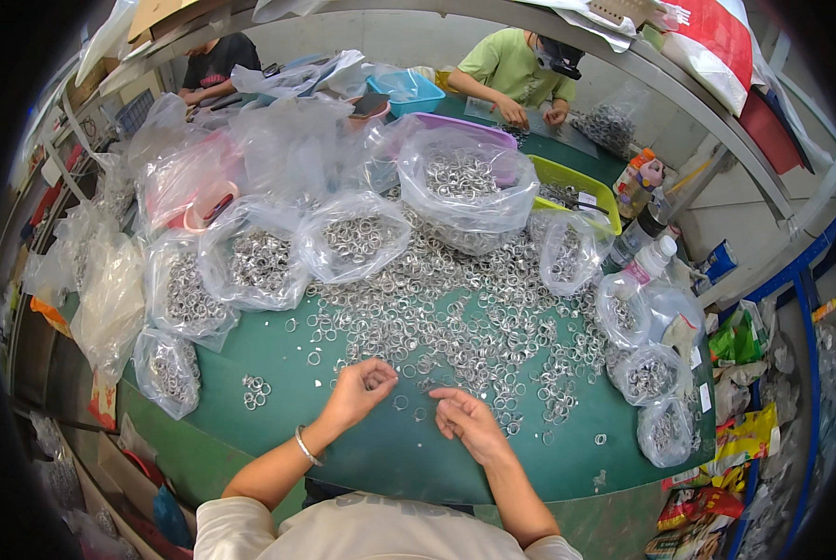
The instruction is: The person sorts metal rings from a pile on a green table by hand, placing them into plastic bags, and then puts a bag onto a storage shelf.
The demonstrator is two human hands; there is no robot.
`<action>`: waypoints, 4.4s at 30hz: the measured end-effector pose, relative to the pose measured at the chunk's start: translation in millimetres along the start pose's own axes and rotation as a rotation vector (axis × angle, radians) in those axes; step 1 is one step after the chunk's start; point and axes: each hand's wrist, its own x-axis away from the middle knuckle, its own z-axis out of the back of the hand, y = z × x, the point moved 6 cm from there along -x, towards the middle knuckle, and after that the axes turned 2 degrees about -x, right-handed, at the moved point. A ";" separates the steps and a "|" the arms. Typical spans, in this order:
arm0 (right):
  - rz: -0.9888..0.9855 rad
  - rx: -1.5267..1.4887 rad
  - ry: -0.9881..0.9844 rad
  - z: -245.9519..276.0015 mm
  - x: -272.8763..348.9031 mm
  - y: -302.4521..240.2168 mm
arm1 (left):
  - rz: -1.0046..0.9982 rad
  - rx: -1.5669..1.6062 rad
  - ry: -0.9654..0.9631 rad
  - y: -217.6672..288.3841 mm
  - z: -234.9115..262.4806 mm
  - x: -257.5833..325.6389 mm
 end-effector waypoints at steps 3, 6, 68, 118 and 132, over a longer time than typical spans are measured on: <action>0.006 -0.083 -0.013 0.2 0.9 11.7 | -0.041 0.146 -0.093 -2.6 -18.1 7.7; 0.067 -0.037 0.026 -0.5 1.6 12.9 | -0.068 0.057 -0.136 6.8 -31.3 13.4; 0.180 -0.535 0.128 36.6 27.6 23.3 | 0.145 0.374 -0.177 -3.2 -24.0 15.9; 0.731 1.700 0.119 -72.9 -79.1 -29.5 | -0.191 -0.275 0.213 -19.6 40.4 50.3; 0.747 1.979 -0.003 -116.6 -65.3 -24.7 | -0.256 -0.336 0.167 -74.1 0.8 84.8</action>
